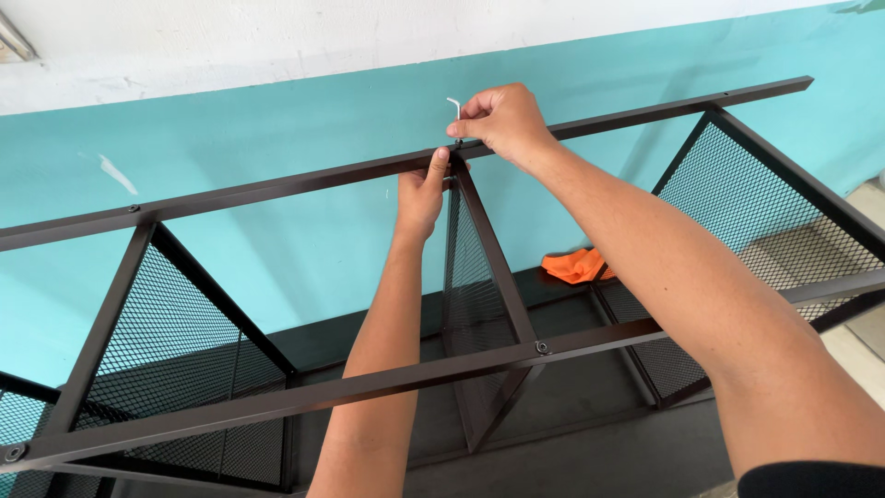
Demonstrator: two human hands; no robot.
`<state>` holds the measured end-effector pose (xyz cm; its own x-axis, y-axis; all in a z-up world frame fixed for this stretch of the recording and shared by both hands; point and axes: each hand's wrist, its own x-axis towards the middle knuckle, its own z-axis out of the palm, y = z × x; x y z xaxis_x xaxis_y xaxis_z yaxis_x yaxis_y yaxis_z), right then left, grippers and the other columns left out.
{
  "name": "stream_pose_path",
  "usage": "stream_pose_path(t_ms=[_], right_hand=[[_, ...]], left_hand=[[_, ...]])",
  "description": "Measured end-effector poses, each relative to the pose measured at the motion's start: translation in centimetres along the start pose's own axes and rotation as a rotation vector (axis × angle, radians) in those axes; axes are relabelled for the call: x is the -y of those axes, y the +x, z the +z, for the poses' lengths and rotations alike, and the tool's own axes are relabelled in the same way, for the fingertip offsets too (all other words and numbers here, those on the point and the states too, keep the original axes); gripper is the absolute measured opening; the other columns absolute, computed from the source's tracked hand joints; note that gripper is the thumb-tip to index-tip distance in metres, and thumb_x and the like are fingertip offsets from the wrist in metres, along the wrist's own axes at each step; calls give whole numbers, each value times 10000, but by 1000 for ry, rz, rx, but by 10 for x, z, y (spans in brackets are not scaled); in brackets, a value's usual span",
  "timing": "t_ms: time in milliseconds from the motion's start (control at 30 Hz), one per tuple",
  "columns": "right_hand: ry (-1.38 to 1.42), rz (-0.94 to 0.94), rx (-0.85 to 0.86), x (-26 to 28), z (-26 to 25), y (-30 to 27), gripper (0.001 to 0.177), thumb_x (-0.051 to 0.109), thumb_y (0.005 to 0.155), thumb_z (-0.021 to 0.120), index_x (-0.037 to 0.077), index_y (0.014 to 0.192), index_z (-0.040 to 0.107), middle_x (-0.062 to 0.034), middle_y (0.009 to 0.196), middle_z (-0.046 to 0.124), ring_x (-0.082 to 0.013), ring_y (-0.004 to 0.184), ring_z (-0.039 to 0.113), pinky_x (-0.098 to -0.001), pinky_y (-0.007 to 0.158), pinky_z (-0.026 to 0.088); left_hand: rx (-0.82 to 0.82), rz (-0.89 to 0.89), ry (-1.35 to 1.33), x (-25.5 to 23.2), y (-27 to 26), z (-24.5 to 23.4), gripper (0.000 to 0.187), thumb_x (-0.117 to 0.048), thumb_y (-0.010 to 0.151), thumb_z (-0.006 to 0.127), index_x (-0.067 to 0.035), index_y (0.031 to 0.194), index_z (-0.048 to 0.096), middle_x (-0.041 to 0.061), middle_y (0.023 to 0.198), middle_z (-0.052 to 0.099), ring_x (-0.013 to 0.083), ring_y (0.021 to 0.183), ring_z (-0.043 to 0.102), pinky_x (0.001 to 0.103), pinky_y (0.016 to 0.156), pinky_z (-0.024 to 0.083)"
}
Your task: The person assembles a black metal mesh shelving unit by hand-tightening screws at multiple joints on the top frame. They retrieve additional screws from a red tray and continue securing the frame connections.
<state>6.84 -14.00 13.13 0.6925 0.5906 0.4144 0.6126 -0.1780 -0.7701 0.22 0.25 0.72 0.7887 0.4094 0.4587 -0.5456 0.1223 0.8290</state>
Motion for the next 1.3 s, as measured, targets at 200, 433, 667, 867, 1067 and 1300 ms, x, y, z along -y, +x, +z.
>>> stream_pose_path(t_ms=[200,433,667,867,1067,1300], right_hand=[[-91,-42,-106,-4,10,-3,221,183,758,917,30,800,763,-51,756,754,-87,677,684,-255,611,557],[-109,-19,-108,-2,11,0,317,200,729,943,26,722,678,-41,709,700,-89,645,639,-266,580,531],[18,84,117,12,-3,-3,283,173,763,880,63,866,640,-19,763,671,-85,632,612,-269,513,489],[63,112,277,14,-15,-4,167,104,939,677,65,1064,781,10,811,683,-66,678,633,-251,549,541],[-61,1,190,12,-18,-5,87,73,927,719,24,961,781,-57,839,760,-89,668,688,-244,600,595],[-88,20,103,12,-17,-10,124,109,894,787,-12,880,757,-87,786,744,-111,638,698,-273,535,562]], left_hand=[[-4,9,5,2,-4,0,332,-321,1039,611,1,1096,665,92,963,755,173,891,730,333,735,586],[-24,-12,7,-4,-5,4,342,-327,1031,609,5,1094,662,99,965,753,174,884,719,337,730,582],[6,3,11,-1,-6,2,382,-357,1046,598,11,1087,689,95,959,748,159,874,688,333,740,563],[18,-114,83,9,-10,-11,459,-393,1128,575,40,1128,727,122,1035,716,176,928,617,355,857,527],[50,-7,498,-56,-84,-7,451,-341,1039,547,-43,1374,601,103,1328,674,267,1202,663,384,1019,509],[1306,-458,1225,-219,-255,42,483,-353,852,736,-127,1267,639,122,1257,655,345,1206,587,461,983,458]])
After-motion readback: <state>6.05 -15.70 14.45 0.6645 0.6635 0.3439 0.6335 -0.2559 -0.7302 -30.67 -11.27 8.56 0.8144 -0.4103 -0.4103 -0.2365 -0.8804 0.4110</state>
